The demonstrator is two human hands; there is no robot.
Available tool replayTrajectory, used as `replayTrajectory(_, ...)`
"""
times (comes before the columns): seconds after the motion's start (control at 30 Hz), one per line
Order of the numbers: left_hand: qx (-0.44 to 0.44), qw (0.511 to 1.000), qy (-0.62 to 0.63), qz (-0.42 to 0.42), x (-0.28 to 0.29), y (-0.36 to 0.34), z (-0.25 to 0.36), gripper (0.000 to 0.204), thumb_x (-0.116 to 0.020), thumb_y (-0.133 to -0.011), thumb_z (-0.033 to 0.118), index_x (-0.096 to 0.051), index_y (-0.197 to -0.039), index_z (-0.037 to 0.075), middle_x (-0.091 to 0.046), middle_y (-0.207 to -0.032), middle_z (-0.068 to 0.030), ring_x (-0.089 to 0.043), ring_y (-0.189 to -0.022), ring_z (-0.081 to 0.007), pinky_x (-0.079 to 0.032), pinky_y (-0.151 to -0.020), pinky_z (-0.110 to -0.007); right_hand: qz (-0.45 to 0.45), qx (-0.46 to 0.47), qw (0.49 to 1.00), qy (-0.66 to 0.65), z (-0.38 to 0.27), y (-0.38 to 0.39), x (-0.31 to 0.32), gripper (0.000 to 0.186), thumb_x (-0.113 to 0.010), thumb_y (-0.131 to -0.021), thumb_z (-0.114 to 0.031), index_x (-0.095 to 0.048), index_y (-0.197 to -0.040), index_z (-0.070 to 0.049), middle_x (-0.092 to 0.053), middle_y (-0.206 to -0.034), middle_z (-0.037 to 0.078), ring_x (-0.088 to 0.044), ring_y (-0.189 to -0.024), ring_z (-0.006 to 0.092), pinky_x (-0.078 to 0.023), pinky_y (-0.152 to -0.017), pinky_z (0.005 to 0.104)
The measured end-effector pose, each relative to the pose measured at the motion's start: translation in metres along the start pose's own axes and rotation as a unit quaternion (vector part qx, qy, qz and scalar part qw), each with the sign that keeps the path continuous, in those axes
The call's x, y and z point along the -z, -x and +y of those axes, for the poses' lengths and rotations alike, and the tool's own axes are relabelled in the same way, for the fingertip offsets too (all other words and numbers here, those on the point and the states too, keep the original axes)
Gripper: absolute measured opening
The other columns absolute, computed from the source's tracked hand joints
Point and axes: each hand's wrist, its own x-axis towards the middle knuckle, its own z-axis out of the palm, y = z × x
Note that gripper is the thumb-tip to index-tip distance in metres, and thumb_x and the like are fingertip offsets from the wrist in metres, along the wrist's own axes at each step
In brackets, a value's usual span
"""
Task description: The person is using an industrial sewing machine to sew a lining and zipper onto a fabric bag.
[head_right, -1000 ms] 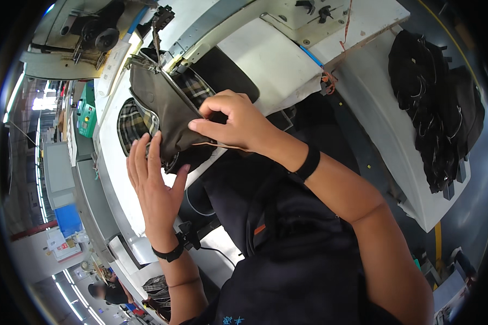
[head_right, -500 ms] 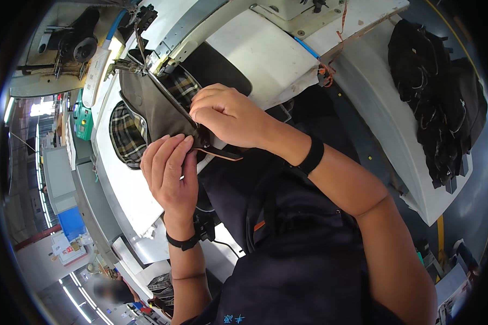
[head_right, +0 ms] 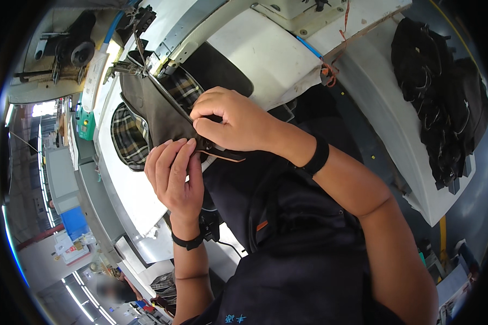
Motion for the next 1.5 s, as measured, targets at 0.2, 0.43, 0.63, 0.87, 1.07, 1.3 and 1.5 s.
replayTrajectory(0.2, 0.005, 1.000, 0.005, 0.009, 0.007, 0.006, 0.007, 0.025, -0.081, -0.080, 0.001, -0.078, -0.104, 0.009, -0.073, -0.104, -0.0043, -0.068, -0.097, -0.0242, -0.051, -0.093, -0.041, -0.038, -0.108, 0.992, -0.051, -0.004, -0.012, 0.009, 0.016, -0.066, -0.096, -0.014, -0.072, -0.100, 0.001, -0.070, -0.099, 0.010, -0.064, -0.098, 0.0212, -0.052, -0.077, 0.0335)
replayTrajectory(0.43, 0.347, 0.803, 0.459, -0.155, 0.016, 0.025, 0.044, 0.033, -0.063, -0.104, 0.027, -0.069, -0.114, -0.004, -0.072, -0.106, -0.0137, -0.061, -0.070, -0.0115, -0.047, -0.059, -0.024, -0.085, -0.136, 0.985, -0.062, -0.003, -0.023, 0.015, 0.021, -0.067, -0.097, -0.019, -0.073, -0.101, 0.001, -0.069, -0.083, 0.003, -0.059, -0.079, 0.0106, -0.048, -0.066, 0.0287)
replayTrajectory(0.63, 0.520, 0.530, 0.644, -0.184, -0.004, 0.001, 0.025, 0.082, -0.024, -0.110, 0.064, -0.063, -0.121, -0.008, -0.072, -0.102, -0.0160, -0.060, -0.066, -0.0130, -0.043, -0.052, -0.025, -0.083, -0.132, 0.985, -0.073, -0.004, -0.027, 0.012, 0.022, -0.068, -0.098, -0.020, -0.074, -0.098, 0.002, -0.066, -0.076, 0.000, -0.053, -0.069, 0.0068, -0.044, -0.063, 0.0263)
replayTrajectory(0.87, 0.498, 0.606, 0.588, -0.195, -0.016, 0.004, 0.025, 0.063, -0.027, -0.114, 0.049, -0.062, -0.111, -0.003, -0.069, -0.089, -0.0123, -0.062, -0.067, -0.0139, -0.045, -0.051, -0.024, -0.085, -0.179, 0.973, -0.114, -0.012, -0.029, 0.017, 0.026, -0.066, -0.099, -0.023, -0.074, -0.094, 0.001, -0.059, -0.070, -0.003, -0.047, -0.064, 0.0051, -0.039, -0.059, 0.0265)
replayTrajectory(1.07, 0.450, 0.634, 0.606, -0.170, -0.030, 0.014, 0.019, 0.062, -0.026, -0.114, 0.049, -0.062, -0.112, -0.001, -0.068, -0.092, -0.0124, -0.062, -0.072, -0.0149, -0.049, -0.060, -0.027, -0.084, -0.199, 0.965, -0.148, -0.003, -0.029, 0.016, 0.028, -0.064, -0.099, -0.024, -0.073, -0.094, 0.001, -0.063, -0.074, -0.002, -0.051, -0.067, 0.0056, -0.042, -0.062, 0.0265)
replayTrajectory(1.3, 0.423, 0.646, 0.609, -0.182, -0.032, 0.018, 0.011, 0.060, -0.025, -0.115, 0.046, -0.062, -0.114, -0.001, -0.069, -0.096, -0.0126, -0.064, -0.082, -0.0166, -0.050, -0.072, -0.030, -0.120, -0.194, 0.964, -0.137, 0.002, -0.043, 0.020, 0.025, -0.067, -0.095, -0.023, -0.076, -0.098, 0.000, -0.071, -0.081, 0.001, -0.062, -0.074, 0.0073, -0.046, -0.068, 0.0240)
replayTrajectory(1.5, 0.391, 0.697, 0.564, -0.208, -0.032, 0.015, 0.007, 0.058, -0.025, -0.116, 0.042, -0.063, -0.115, -0.002, -0.071, -0.104, -0.0137, -0.065, -0.089, -0.0168, -0.050, -0.076, -0.030, -0.119, -0.207, 0.964, -0.121, 0.010, -0.054, 0.018, 0.026, -0.068, -0.095, -0.025, -0.077, -0.093, -0.001, -0.070, -0.078, 0.002, -0.059, -0.071, 0.0072, -0.046, -0.066, 0.0240)
